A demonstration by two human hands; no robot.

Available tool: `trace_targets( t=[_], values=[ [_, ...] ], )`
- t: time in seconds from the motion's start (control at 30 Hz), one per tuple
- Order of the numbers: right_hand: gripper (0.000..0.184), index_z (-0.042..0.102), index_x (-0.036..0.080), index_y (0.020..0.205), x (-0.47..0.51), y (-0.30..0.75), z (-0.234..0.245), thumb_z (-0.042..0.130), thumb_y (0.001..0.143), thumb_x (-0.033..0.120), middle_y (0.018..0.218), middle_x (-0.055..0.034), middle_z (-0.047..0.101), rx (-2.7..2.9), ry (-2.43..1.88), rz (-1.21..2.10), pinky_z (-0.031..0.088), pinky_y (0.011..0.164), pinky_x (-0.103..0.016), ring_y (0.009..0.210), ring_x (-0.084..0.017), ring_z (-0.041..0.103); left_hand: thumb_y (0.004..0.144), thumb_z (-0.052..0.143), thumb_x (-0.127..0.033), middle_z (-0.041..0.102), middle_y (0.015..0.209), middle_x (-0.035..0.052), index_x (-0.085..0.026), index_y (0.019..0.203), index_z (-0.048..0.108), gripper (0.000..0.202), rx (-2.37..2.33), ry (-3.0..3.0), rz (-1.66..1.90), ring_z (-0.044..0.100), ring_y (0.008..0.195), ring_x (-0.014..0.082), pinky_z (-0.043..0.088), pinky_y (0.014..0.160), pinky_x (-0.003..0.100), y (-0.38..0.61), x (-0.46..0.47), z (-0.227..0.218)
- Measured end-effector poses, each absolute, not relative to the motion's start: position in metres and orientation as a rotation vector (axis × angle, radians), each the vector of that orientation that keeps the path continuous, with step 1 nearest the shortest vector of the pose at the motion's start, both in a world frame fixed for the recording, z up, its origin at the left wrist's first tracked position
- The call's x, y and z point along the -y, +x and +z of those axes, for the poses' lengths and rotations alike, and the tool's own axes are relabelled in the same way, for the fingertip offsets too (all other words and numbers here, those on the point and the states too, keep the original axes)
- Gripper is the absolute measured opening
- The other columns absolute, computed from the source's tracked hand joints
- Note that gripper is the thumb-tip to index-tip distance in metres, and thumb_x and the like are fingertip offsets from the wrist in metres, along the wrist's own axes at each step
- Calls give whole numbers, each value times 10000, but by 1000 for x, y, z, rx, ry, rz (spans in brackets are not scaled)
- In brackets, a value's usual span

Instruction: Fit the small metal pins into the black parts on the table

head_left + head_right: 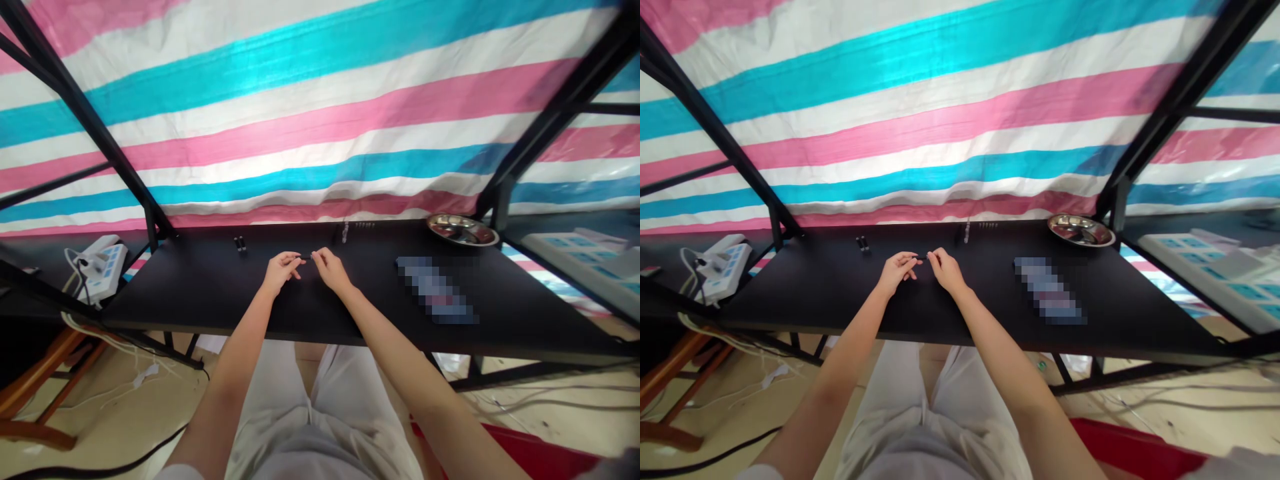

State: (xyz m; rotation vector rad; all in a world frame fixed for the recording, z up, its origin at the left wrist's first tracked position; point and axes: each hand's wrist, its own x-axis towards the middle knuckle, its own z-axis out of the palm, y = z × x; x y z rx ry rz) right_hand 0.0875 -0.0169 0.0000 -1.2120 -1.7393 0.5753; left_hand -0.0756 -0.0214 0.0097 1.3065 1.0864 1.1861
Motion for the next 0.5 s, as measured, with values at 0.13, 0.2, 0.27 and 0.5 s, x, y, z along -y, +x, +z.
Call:
trace_targets(
  t=[0.13, 0.2, 0.27, 0.5],
  values=[
    [285, 467, 204, 828, 15, 87, -4, 356, 864, 463, 681, 10, 537, 1739, -1142, 617, 390, 607, -235, 599, -121, 507, 690, 645, -415, 689, 862, 120, -106, 924, 568, 396, -1130, 1294, 1209, 559, 427, 77, 262, 372, 174, -76, 21, 11],
    [270, 467, 202, 870, 12, 88, -6, 362, 867, 451, 724, -7, 557, 1727, -1092, 628, 412, 630, -249, 629, -129, 531, 683, 650, -422, 688, 849, 115, -107, 918, 568, 402, -1131, 1280, 1234, 559, 423, 80, 260, 367, 174, -77, 21, 11],
    [263, 467, 199, 915, 10, 88, -9, 378, 865, 442, 783, -30, 576, 1703, -1048, 626, 432, 658, -268, 671, -140, 553, 673, 659, -420, 688, 834, 109, -109, 908, 570, 400, -1125, 1264, 1255, 555, 414, 81, 260, 363, 174, -77, 20, 11],
    [296, 517, 204, 1028, 8, 89, -13, 433, 852, 427, 914, -56, 605, 1761, -997, 590, 466, 658, -289, 651, -132, 551, 663, 673, -400, 686, 805, 95, -119, 885, 575, 372, -1122, 1244, 1255, 554, 412, 83, 256, 362, 175, -77, 21, 11]
  ],
)
